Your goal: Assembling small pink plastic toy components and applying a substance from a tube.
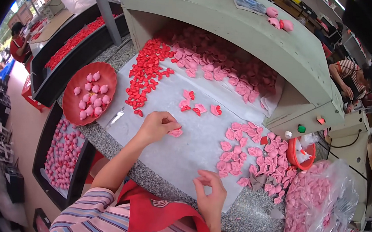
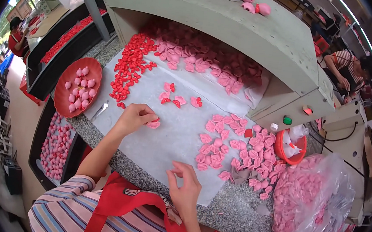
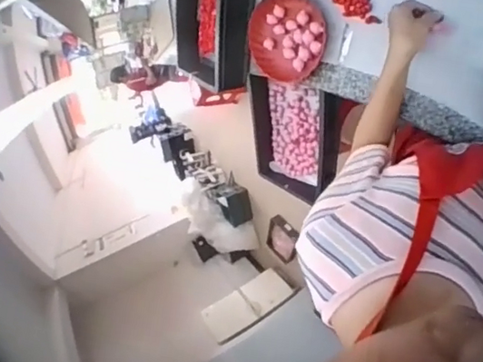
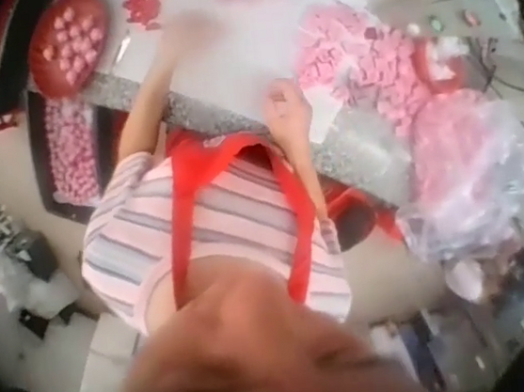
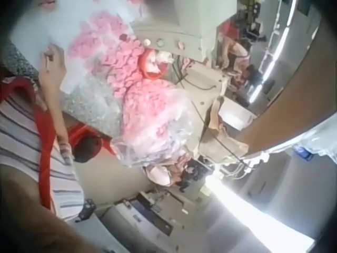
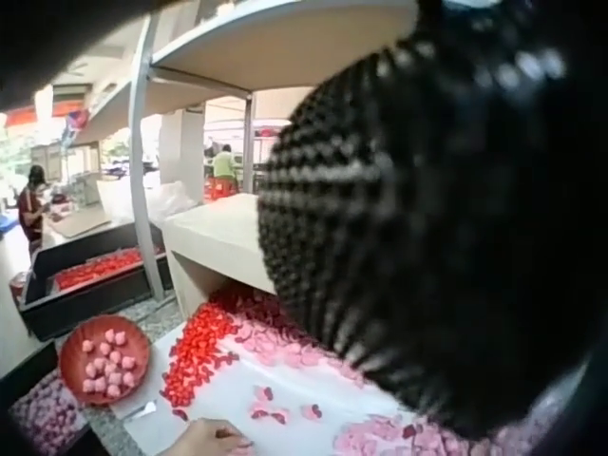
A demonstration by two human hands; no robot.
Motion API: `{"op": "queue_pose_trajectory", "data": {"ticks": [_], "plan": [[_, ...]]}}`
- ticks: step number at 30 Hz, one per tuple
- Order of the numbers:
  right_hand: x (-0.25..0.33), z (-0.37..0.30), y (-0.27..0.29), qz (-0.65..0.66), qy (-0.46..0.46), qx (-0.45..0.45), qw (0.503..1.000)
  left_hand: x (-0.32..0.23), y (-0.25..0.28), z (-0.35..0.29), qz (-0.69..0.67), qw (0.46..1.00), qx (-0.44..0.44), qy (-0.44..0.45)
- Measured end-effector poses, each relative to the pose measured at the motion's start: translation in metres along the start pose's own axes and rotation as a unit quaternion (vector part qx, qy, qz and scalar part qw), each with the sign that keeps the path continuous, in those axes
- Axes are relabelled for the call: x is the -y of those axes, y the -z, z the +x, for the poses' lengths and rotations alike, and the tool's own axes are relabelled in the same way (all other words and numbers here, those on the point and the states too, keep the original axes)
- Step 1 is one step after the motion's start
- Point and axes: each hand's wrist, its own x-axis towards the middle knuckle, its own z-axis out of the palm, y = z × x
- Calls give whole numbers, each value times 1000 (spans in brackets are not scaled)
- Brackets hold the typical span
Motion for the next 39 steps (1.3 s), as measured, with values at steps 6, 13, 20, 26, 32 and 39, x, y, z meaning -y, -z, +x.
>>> {"op": "queue_pose_trajectory", "data": {"ticks": [6,13,20,26,32,39], "plan": [[-4,32,31,-21,91,-103,990,-65,-78,-41,-577,775,225,127],[-46,13,181,-78,94,-163,979,-112,-180,-41,-583,724,327,170],[-164,-36,323,-143,-30,-602,785,-148,-251,-54,-545,773,306,105],[-197,-47,312,-213,-164,-545,795,-149,-214,-50,-617,711,321,105],[-104,-23,209,32,-74,-522,849,-120,-136,-61,-655,679,311,113],[-3,-6,110,176,-23,-221,959,-101,-90,-74,-667,675,307,76]]}}
